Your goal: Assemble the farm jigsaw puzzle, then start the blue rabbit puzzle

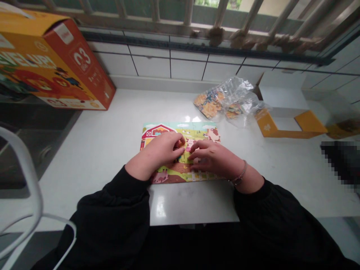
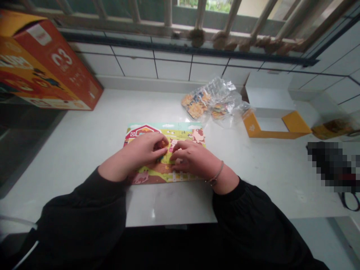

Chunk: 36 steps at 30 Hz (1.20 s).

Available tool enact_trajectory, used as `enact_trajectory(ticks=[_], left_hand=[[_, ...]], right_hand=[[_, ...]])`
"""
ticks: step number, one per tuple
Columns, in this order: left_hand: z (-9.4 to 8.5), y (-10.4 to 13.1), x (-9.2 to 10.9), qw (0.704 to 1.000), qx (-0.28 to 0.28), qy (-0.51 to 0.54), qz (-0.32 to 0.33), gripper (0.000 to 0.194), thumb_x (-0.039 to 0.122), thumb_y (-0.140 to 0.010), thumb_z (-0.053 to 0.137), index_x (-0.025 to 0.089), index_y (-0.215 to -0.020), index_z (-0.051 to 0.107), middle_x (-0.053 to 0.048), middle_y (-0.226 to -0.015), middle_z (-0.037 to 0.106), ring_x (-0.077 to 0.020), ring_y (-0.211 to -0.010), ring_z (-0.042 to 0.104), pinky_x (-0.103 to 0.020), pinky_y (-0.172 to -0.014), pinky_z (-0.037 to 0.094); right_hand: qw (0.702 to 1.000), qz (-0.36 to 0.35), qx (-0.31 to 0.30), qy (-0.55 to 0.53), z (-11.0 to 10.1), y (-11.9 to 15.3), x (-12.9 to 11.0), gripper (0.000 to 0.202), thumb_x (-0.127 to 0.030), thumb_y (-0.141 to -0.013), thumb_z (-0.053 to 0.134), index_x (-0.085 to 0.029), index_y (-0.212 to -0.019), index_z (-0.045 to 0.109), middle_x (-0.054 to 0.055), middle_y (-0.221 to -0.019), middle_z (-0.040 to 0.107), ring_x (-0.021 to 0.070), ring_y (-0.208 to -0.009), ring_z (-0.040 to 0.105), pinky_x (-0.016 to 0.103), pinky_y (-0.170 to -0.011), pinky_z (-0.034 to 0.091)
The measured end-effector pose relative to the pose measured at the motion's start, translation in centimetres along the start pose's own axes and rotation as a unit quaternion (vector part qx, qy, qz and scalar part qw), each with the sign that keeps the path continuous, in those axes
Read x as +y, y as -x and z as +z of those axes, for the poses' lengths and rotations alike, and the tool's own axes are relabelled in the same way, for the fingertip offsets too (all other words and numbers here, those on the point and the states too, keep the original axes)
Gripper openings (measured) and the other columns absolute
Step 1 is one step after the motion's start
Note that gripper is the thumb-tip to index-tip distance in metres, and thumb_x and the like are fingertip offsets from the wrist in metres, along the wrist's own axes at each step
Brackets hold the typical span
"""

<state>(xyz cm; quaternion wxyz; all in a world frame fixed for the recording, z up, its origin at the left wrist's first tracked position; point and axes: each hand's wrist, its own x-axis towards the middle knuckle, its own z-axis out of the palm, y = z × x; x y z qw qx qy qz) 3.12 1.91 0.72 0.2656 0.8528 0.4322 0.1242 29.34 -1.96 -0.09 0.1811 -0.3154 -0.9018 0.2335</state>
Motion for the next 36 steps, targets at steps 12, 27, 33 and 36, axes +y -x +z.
enact_trajectory(ticks=[12,27,33,36], left_hand=[[0.2,0.0,1.0,0.998,-0.042,-0.028,0.037,0.02,0.033,-0.098,0.081,0.019,-0.113,0.08,-0.007,-0.1,0.075,-0.0233,-0.087,0.067,-0.036,-0.078,0.048],[1.8,1.5,3.7,0.977,-0.109,-0.071,0.169,0.051,0.037,-0.081,0.102,0.03,-0.128,0.083,-0.012,-0.133,0.069,-0.0344,-0.116,0.07,-0.046,-0.102,0.056],[1.3,1.6,3.8,0.978,-0.112,-0.085,0.157,0.041,0.033,-0.083,0.099,0.03,-0.12,0.083,-0.011,-0.134,0.07,-0.0342,-0.117,0.069,-0.046,-0.1,0.055],[1.1,1.6,3.6,0.978,-0.114,-0.091,0.149,0.043,0.034,-0.081,0.1,0.029,-0.12,0.083,-0.012,-0.134,0.07,-0.0349,-0.117,0.07,-0.046,-0.1,0.054]], right_hand=[[0.951,0.193,0.194,0.145,-3.8,2.7,2.8,0.017,-0.031,-0.108,0.068,-0.02,-0.111,0.081,0.013,-0.112,0.078,0.0315,-0.108,0.073,0.049,-0.1,0.059],[0.944,0.271,0.146,0.118,-2.5,3.2,4.9,0.043,-0.042,-0.093,0.091,-0.021,-0.127,0.076,0.011,-0.12,0.071,0.028,-0.102,0.073,0.044,-0.097,0.061],[0.949,0.265,0.152,0.072,-2.6,3.1,4.9,0.029,-0.03,-0.089,0.091,-0.021,-0.112,0.074,0.007,-0.111,0.07,0.0231,-0.093,0.069,0.04,-0.089,0.059],[0.948,0.266,0.155,0.086,-2.5,3.0,4.8,0.042,-0.034,-0.089,0.093,-0.02,-0.123,0.073,0.01,-0.119,0.071,0.0274,-0.104,0.07,0.044,-0.097,0.06]])
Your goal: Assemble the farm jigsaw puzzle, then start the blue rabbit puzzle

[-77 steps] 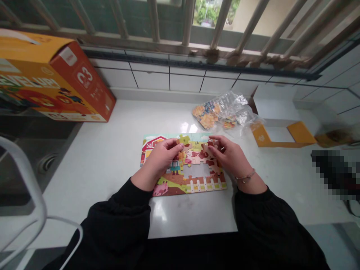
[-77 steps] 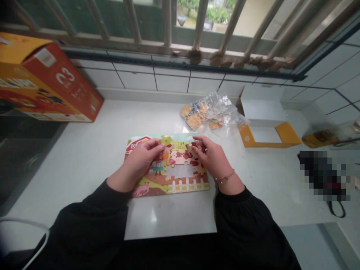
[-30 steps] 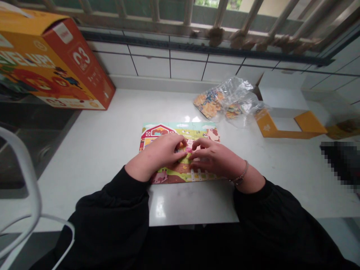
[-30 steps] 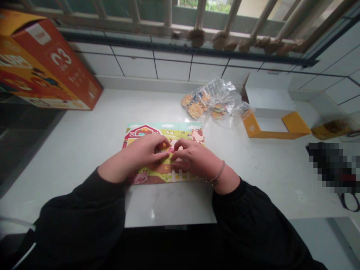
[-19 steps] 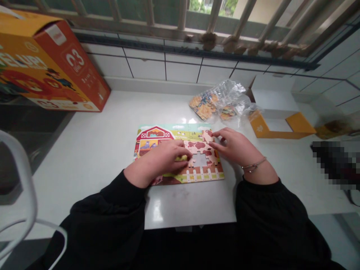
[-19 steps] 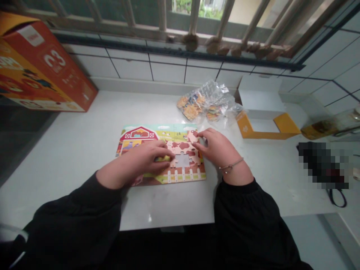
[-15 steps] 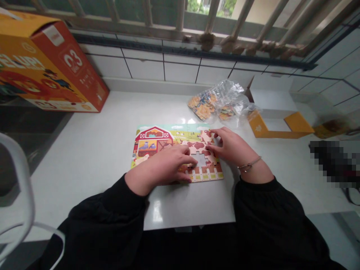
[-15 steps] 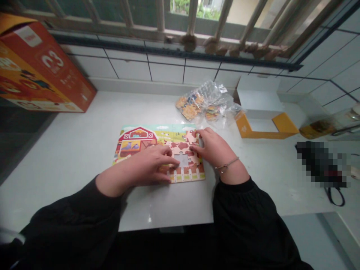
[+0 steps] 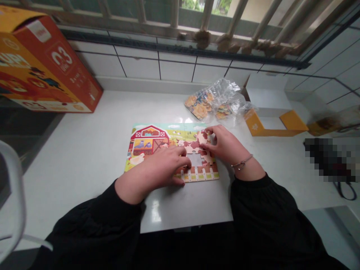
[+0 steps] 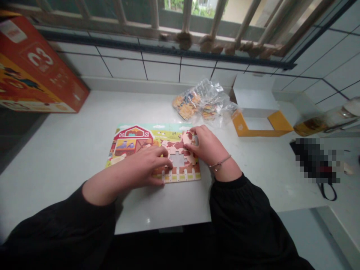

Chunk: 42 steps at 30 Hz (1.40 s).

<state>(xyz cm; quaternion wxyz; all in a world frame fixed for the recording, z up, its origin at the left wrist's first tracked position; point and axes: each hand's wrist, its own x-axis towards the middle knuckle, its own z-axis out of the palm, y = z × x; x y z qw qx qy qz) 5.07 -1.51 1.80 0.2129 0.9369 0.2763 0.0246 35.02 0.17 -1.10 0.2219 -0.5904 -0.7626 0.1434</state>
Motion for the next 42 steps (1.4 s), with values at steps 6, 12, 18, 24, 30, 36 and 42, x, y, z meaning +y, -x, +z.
enact_trajectory(ticks=[6,12,18,24,30,36,42], left_hand=[[0.0,0.1,-0.6,0.999,0.004,0.046,-0.013,0.045,0.035,-0.08,0.101,0.026,-0.12,0.08,-0.012,-0.135,0.071,-0.035,-0.119,0.07,-0.047,-0.102,0.055],[0.0,0.2,-0.5,0.993,0.028,0.105,-0.035,0.08,0.027,-0.076,0.101,0.027,-0.145,0.061,-0.013,-0.147,0.071,-0.0359,-0.134,0.068,-0.049,-0.113,0.053],[0.0,0.0,-0.7,0.992,0.02,0.107,-0.057,0.066,0.029,-0.071,0.105,0.022,-0.121,0.064,-0.011,-0.125,0.074,-0.0342,-0.117,0.072,-0.045,-0.101,0.056],[-0.1,-0.1,-1.0,0.994,0.025,0.107,-0.013,0.038,0.028,-0.079,0.099,0.022,-0.101,0.068,-0.007,-0.116,0.072,-0.0295,-0.109,0.07,-0.042,-0.096,0.055],[-0.3,-0.2,-0.9,0.995,0.03,0.098,-0.006,0.031,0.025,-0.082,0.095,0.022,-0.101,0.072,-0.008,-0.12,0.073,-0.0286,-0.109,0.07,-0.044,-0.1,0.055],[-0.2,-0.2,-0.9,0.996,0.012,0.089,-0.023,0.033,0.027,-0.081,0.098,0.021,-0.101,0.072,-0.008,-0.118,0.072,-0.0286,-0.107,0.071,-0.043,-0.1,0.056],[-0.1,-0.2,-1.0,0.997,0.009,0.077,-0.027,0.032,0.032,-0.084,0.097,0.022,-0.101,0.072,-0.007,-0.117,0.072,-0.0284,-0.107,0.07,-0.043,-0.099,0.055]], right_hand=[[1.0,-0.004,0.012,0.008,0.2,0.0,-0.1,0.038,-0.035,-0.088,0.094,-0.021,-0.116,0.074,0.01,-0.12,0.069,0.0273,-0.105,0.071,0.044,-0.098,0.06],[0.992,0.044,-0.002,-0.122,-0.6,-0.3,-1.3,0.028,-0.039,-0.091,0.087,-0.024,-0.1,0.065,0.0,-0.088,0.07,0.0189,-0.075,0.063,0.035,-0.072,0.052],[0.943,0.023,-0.06,-0.326,-1.7,0.0,-2.5,0.033,-0.052,-0.101,0.075,-0.023,-0.115,0.069,0.005,-0.102,0.078,0.0204,-0.086,0.074,0.035,-0.075,0.06],[0.936,0.02,-0.181,-0.302,-0.9,0.5,-3.3,0.037,-0.053,-0.102,0.076,-0.025,-0.126,0.082,0.003,-0.093,0.081,0.0201,-0.079,0.074,0.033,-0.066,0.061],[0.963,-0.017,-0.154,-0.22,0.8,0.6,-4.3,0.025,-0.036,-0.096,0.082,-0.023,-0.117,0.085,-0.001,-0.081,0.077,0.015,-0.07,0.065,0.028,-0.063,0.05],[0.976,-0.065,-0.149,-0.142,0.7,0.4,-4.6,0.015,-0.025,-0.092,0.09,-0.025,-0.107,0.086,0.001,-0.094,0.08,0.0167,-0.083,0.071,0.031,-0.078,0.054],[0.978,-0.127,-0.119,-0.117,1.1,0.3,-4.3,0.015,-0.02,-0.089,0.094,-0.026,-0.1,0.087,0.005,-0.107,0.073,0.0198,-0.098,0.071,0.036,-0.094,0.059]])
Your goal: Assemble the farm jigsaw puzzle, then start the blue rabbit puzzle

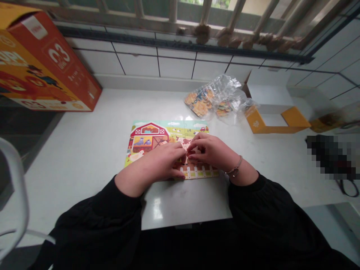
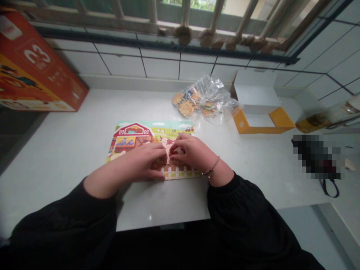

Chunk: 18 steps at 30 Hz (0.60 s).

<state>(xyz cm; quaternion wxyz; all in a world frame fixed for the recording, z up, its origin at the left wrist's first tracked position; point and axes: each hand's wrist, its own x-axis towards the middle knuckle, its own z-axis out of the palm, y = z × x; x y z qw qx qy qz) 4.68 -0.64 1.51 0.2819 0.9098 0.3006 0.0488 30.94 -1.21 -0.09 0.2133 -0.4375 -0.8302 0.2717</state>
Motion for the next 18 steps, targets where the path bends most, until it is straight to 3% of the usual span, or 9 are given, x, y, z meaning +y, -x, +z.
enact_trajectory(ticks=[6,10,13,16,18], left_hand=[[0.1,-0.1,-0.1,1.0,0.002,-0.01,0.007,0.038,0.031,-0.083,0.098,0.023,-0.112,0.074,-0.009,-0.124,0.074,-0.0312,-0.113,0.071,-0.043,-0.099,0.055],[0.2,-0.2,-0.3,0.999,-0.019,-0.014,0.023,0.038,0.033,-0.088,0.094,0.026,-0.123,0.079,-0.009,-0.125,0.075,-0.0311,-0.112,0.073,-0.042,-0.095,0.054],[0.2,-0.2,-0.3,0.999,-0.024,-0.012,0.023,0.034,0.035,-0.092,0.091,0.025,-0.123,0.08,-0.008,-0.121,0.076,-0.0303,-0.108,0.074,-0.041,-0.092,0.054],[0.2,-0.3,-0.2,0.999,-0.018,-0.016,0.027,0.031,0.035,-0.092,0.091,0.024,-0.119,0.079,-0.008,-0.116,0.077,-0.0283,-0.102,0.073,-0.04,-0.087,0.052],[0.2,-0.3,-0.2,0.999,-0.014,-0.017,0.029,0.03,0.036,-0.092,0.09,0.023,-0.116,0.078,-0.007,-0.113,0.077,-0.0264,-0.098,0.072,-0.039,-0.085,0.052]], right_hand=[[0.999,0.021,0.032,0.022,-1.0,0.3,0.1,0.009,-0.022,-0.1,0.084,-0.023,-0.109,0.085,0.004,-0.102,0.075,0.0174,-0.088,0.068,0.032,-0.083,0.054],[0.994,0.069,0.072,0.036,-2.6,0.9,0.8,0.005,-0.028,-0.101,0.082,-0.022,-0.101,0.084,0.002,-0.091,0.074,0.0161,-0.078,0.063,0.03,-0.073,0.048],[0.995,0.094,0.013,0.007,-3.2,1.2,1.0,0.015,-0.033,-0.094,0.09,-0.023,-0.103,0.084,0.0,-0.086,0.074,0.0157,-0.074,0.063,0.029,-0.068,0.047],[0.995,0.068,-0.07,-0.013,-3.1,1.1,0.7,0.03,-0.032,-0.087,0.096,-0.025,-0.113,0.084,0.0,-0.091,0.074,0.0169,-0.08,0.066,0.029,-0.073,0.05],[0.995,0.05,-0.09,-0.003,-2.9,0.9,0.5,0.035,-0.03,-0.083,0.099,-0.025,-0.114,0.084,0.001,-0.096,0.075,0.0179,-0.086,0.066,0.029,-0.078,0.051]])
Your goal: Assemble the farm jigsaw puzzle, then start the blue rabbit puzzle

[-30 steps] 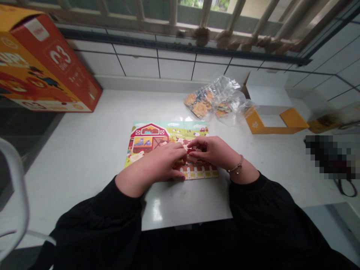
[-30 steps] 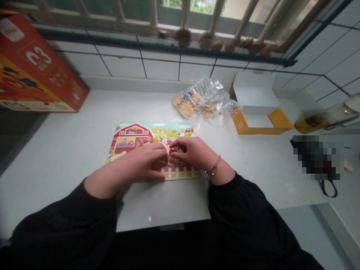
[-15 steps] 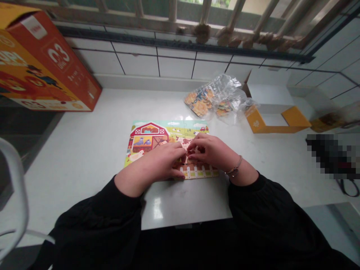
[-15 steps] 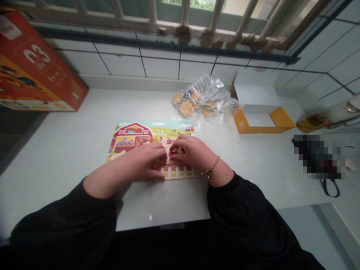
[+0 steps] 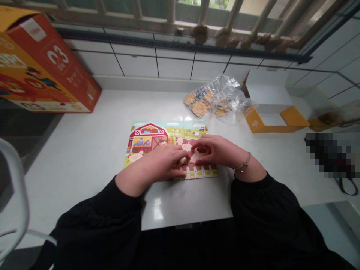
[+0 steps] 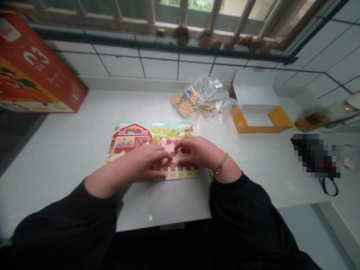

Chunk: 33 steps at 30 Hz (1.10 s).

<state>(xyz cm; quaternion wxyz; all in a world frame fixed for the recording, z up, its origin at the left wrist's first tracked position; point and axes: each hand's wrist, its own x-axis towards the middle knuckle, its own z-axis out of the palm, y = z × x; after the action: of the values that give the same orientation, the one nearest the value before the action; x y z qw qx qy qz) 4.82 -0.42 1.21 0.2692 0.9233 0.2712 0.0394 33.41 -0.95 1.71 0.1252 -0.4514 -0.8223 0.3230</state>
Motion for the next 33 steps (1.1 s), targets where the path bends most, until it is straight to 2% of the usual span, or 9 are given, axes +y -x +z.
enact_trajectory(ticks=[7,10,15,19,22,24,27,29,33], left_hand=[[0.2,0.1,-0.1,1.0,-0.004,-0.004,-0.004,0.028,0.037,-0.096,0.087,0.024,-0.119,0.079,-0.008,-0.118,0.077,-0.0282,-0.105,0.073,-0.039,-0.09,0.053],[0.1,0.1,0.0,1.0,-0.013,-0.01,-0.01,0.03,0.037,-0.096,0.086,0.026,-0.124,0.081,-0.009,-0.122,0.077,-0.0296,-0.107,0.074,-0.041,-0.093,0.054],[-0.1,0.1,0.1,1.0,-0.022,-0.01,-0.016,0.035,0.036,-0.092,0.09,0.027,-0.125,0.082,-0.009,-0.121,0.076,-0.0303,-0.108,0.074,-0.042,-0.093,0.055],[-0.1,0.1,0.3,1.0,0.004,-0.01,-0.014,0.03,0.04,-0.092,0.09,0.027,-0.119,0.082,-0.009,-0.123,0.073,-0.031,-0.112,0.072,-0.044,-0.097,0.056],[0.1,0.2,0.4,0.998,0.045,-0.033,-0.034,0.032,0.044,-0.092,0.089,0.027,-0.117,0.08,-0.011,-0.136,0.07,-0.0347,-0.127,0.068,-0.049,-0.109,0.055],[0.4,0.3,0.4,0.995,0.06,-0.056,-0.059,0.046,0.048,-0.093,0.088,0.027,-0.132,0.076,-0.014,-0.158,0.063,-0.0397,-0.146,0.059,-0.057,-0.123,0.048],[0.8,0.3,0.3,0.991,0.041,-0.075,-0.106,0.08,0.057,-0.094,0.085,0.027,-0.164,0.059,-0.017,-0.185,0.038,-0.0459,-0.17,0.035,-0.067,-0.137,0.03],[1.1,0.2,0.4,0.988,0.018,-0.077,-0.131,0.097,0.062,-0.094,0.084,0.03,-0.177,0.045,-0.016,-0.191,0.024,-0.0468,-0.176,0.023,-0.07,-0.14,0.023],[1.4,-0.3,1.4,0.984,-0.015,-0.087,-0.157,0.122,0.076,-0.084,0.088,0.033,-0.183,0.031,-0.016,-0.194,0.01,-0.0504,-0.178,0.009,-0.076,-0.14,0.012]], right_hand=[[1.0,0.02,-0.007,-0.008,0.3,-0.3,-0.1,0.035,-0.026,-0.082,0.097,-0.025,-0.114,0.084,-0.002,-0.089,0.071,0.0155,-0.08,0.062,0.028,-0.075,0.045],[0.999,0.042,-0.004,-0.031,0.3,-0.2,0.0,0.026,-0.02,-0.089,0.088,-0.024,-0.114,0.084,-0.003,-0.086,0.071,0.0142,-0.077,0.062,0.027,-0.072,0.045],[0.992,0.097,0.046,-0.065,0.5,-0.2,0.7,0.016,-0.023,-0.094,0.083,-0.024,-0.111,0.084,-0.002,-0.082,0.073,0.0146,-0.074,0.065,0.027,-0.068,0.046],[0.984,0.131,0.1,-0.064,0.9,-0.5,1.3,0.005,-0.026,-0.096,0.081,-0.024,-0.101,0.082,-0.003,-0.076,0.074,0.0148,-0.068,0.064,0.027,-0.065,0.045],[0.978,0.155,0.124,-0.063,1.1,-0.8,1.5,0.011,-0.034,-0.1,0.08,-0.024,-0.096,0.079,-0.003,-0.069,0.073,0.0157,-0.061,0.063,0.029,-0.062,0.045],[0.977,0.159,0.135,-0.046,1.1,-1.0,1.8,0.015,-0.039,-0.101,0.08,-0.025,-0.096,0.078,-0.003,-0.067,0.072,0.0171,-0.061,0.064,0.03,-0.063,0.046],[0.975,0.146,0.167,0.019,1.2,-1.3,2.6,0.014,-0.036,-0.098,0.083,-0.024,-0.106,0.08,0.002,-0.083,0.077,0.0214,-0.076,0.071,0.034,-0.075,0.054],[0.966,0.132,0.211,0.074,1.4,-1.6,3.1,0.03,-0.035,-0.094,0.086,-0.022,-0.121,0.079,0.009,-0.107,0.078,0.0267,-0.097,0.075,0.04,-0.089,0.06],[0.936,0.138,0.298,0.123,1.9,-2.4,3.8,0.068,-0.041,-0.095,0.083,-0.018,-0.156,0.062,0.022,-0.149,0.064,0.0371,-0.133,0.069,0.05,-0.107,0.062]])
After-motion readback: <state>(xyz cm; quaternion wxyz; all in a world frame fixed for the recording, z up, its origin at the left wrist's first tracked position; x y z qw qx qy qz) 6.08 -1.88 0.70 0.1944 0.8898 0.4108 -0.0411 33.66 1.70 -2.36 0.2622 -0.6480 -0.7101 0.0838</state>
